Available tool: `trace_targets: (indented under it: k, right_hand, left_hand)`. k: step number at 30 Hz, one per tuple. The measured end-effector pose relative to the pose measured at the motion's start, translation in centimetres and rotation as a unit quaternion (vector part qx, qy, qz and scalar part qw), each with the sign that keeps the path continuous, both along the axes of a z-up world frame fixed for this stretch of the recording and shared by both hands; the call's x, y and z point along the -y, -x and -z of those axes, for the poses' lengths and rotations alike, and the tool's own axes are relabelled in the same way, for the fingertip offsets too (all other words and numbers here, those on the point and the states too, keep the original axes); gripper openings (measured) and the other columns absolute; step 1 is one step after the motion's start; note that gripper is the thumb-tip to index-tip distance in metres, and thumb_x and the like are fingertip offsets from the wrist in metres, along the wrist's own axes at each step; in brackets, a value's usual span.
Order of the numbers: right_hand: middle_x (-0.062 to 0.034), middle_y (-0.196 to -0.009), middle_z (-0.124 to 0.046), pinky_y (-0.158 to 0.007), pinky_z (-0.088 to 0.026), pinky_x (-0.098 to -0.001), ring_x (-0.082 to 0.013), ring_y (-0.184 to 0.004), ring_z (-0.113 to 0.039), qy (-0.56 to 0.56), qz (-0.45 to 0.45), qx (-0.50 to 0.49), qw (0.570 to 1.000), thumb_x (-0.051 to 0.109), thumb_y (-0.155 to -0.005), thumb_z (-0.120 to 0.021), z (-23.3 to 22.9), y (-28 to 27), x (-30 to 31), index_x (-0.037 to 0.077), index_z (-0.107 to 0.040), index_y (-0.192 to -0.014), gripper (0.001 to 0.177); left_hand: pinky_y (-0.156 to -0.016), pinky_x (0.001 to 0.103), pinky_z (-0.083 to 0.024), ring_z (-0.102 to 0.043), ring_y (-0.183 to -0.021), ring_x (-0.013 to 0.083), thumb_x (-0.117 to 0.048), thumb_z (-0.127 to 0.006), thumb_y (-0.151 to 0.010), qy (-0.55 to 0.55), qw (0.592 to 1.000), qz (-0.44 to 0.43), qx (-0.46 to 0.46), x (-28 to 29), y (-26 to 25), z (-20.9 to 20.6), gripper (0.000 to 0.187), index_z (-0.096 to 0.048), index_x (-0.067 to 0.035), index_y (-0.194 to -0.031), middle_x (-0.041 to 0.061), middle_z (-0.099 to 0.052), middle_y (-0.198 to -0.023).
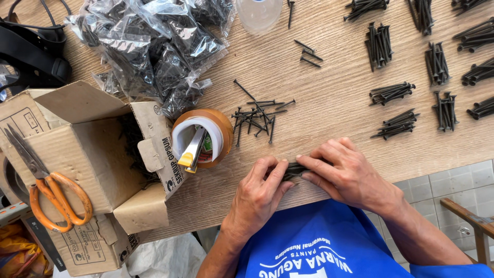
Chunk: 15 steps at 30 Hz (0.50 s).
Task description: The person sorts black nails on a wooden table, arranging them into neat rows. They repeatedly pick up nails from a cardboard box and the table surface, aligning them by hand into organized piles.
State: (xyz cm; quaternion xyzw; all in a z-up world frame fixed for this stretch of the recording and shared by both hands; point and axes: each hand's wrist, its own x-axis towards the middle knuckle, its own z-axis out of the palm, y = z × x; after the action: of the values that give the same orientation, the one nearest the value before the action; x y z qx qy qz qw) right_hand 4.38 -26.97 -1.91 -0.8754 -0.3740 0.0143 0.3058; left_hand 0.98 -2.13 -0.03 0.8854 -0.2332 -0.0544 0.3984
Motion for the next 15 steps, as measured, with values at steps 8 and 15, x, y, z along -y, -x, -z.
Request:
trace_targets:
  k: [8,15]
  right_hand:
    - [-0.0109,-0.120,-0.063,-0.082,-0.046,-0.0461,-0.0292,-0.095,-0.059,0.013,0.006,0.023,1.000,0.037,-0.107,-0.064,0.0,0.7,-0.5,0.009,-0.063,-0.139,0.043]
    - [-0.0135,-0.123,-0.065,-0.084,-0.047,-0.0463,-0.0303,-0.099,-0.063,0.038,0.000,0.089,0.995,0.015,-0.110,-0.050,-0.2,1.1,-1.1,0.005,-0.065,-0.133,0.029]
  left_hand:
    - [-0.088,0.043,-0.059,-0.065,-0.104,0.0330,-0.014,-0.065,-0.109,-0.014,0.999,0.001,0.029,0.5,0.2,-0.1,0.031,-0.061,0.005,-0.134,0.019,-0.059,-0.117]
    - [-0.099,0.044,-0.058,-0.066,-0.111,0.0358,-0.005,-0.066,-0.106,0.024,1.000,0.009,0.012,0.3,0.3,-0.3,0.034,-0.058,0.007,-0.137,0.022,-0.060,-0.122]
